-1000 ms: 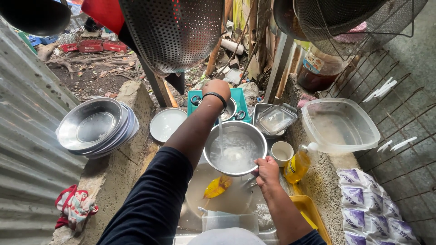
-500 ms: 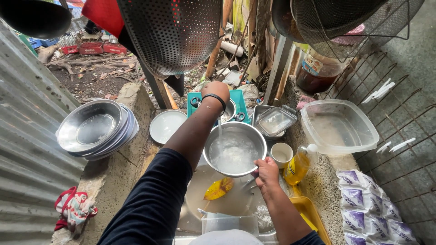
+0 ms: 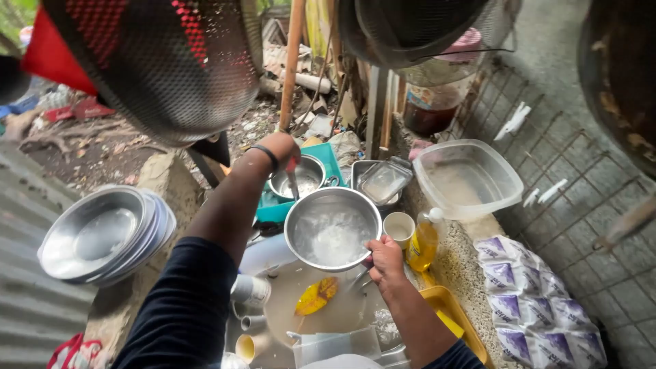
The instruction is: Washing and rinsing various kitchenware including plates, bowls, and plastic containers in a sink.
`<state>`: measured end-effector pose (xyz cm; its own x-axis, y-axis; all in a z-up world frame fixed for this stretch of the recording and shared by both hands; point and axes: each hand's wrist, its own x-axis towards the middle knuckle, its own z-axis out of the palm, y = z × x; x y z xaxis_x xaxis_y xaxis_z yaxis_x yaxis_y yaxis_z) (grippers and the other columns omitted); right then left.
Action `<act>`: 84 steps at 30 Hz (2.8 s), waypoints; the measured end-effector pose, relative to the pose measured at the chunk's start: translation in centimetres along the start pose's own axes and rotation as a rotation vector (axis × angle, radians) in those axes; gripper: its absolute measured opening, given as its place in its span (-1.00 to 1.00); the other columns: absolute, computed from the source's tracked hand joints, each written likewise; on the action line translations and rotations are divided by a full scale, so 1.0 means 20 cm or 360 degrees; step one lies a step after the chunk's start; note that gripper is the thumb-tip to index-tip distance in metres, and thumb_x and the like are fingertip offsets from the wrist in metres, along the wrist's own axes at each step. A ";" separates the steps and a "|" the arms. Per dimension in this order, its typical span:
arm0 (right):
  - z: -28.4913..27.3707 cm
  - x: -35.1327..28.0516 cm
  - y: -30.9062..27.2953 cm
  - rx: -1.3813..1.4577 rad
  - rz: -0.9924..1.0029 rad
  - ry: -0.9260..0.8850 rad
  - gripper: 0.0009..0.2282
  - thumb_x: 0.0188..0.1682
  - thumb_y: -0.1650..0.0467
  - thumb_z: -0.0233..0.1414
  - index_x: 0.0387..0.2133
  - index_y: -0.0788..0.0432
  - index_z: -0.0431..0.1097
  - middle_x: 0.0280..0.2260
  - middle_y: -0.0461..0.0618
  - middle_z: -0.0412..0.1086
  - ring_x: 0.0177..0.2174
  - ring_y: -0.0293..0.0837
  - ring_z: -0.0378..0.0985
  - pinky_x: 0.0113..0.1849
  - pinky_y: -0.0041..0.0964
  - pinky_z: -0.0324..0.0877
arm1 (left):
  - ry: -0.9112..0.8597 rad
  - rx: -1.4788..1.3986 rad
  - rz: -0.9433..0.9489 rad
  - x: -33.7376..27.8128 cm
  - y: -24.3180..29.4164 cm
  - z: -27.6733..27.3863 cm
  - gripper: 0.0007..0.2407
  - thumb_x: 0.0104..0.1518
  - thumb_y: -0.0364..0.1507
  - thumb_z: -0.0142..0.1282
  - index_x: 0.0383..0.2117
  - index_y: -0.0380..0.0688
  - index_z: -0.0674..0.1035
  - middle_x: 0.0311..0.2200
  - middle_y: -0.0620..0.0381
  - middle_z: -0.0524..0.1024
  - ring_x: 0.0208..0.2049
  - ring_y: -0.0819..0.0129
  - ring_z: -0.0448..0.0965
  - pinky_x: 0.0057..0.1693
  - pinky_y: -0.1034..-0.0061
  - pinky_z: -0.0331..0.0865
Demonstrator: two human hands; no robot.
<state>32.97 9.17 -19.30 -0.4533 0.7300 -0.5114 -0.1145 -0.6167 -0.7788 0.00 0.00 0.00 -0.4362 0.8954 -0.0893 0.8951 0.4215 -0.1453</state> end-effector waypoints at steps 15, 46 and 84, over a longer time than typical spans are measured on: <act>-0.01 -0.15 -0.67 0.0160 -0.0039 0.0068 -0.78 -0.07 0.53 0.11 -0.27 0.06 0.21 -0.43 0.00 0.17 -0.53 -0.17 0.37 -0.53 -0.36 0.44 | 0.0290 -0.0910 -0.0857 -0.36 0.66 -0.12 -0.24 0.11 -0.09 0.27 0.37 -0.20 0.19 0.23 -0.37 0.24 0.19 -0.35 0.42 0.31 -0.04 0.32; -0.17 0.63 -0.87 0.0980 0.0156 -0.0418 -0.88 -0.08 0.55 0.08 -0.56 0.27 0.28 -0.61 -0.04 0.25 -0.63 -0.21 0.47 -0.47 -0.49 0.53 | 0.0870 -0.1205 -0.0497 0.06 1.21 -0.68 -0.62 0.01 -0.08 0.10 -0.16 -0.02 0.57 -0.27 -0.09 0.63 -0.04 -0.10 0.61 0.08 -0.01 0.49; -0.11 0.28 -0.52 0.1127 0.0522 -0.1154 -0.90 0.08 0.42 -0.04 -0.36 0.15 0.41 -0.46 -0.21 0.36 -0.56 -0.39 0.45 -0.54 -0.67 0.39 | 0.1444 -0.0523 0.0250 -0.23 1.70 -0.66 -0.45 0.01 -0.55 -0.01 0.27 -0.17 0.35 -0.59 0.13 0.60 -0.59 0.07 0.63 -0.58 0.10 0.32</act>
<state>33.62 20.29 -14.96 -0.9468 0.2910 -0.1376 -0.2732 -0.9525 -0.1342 33.65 12.13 8.43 -0.1961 0.6572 0.7278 0.9781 0.1835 0.0978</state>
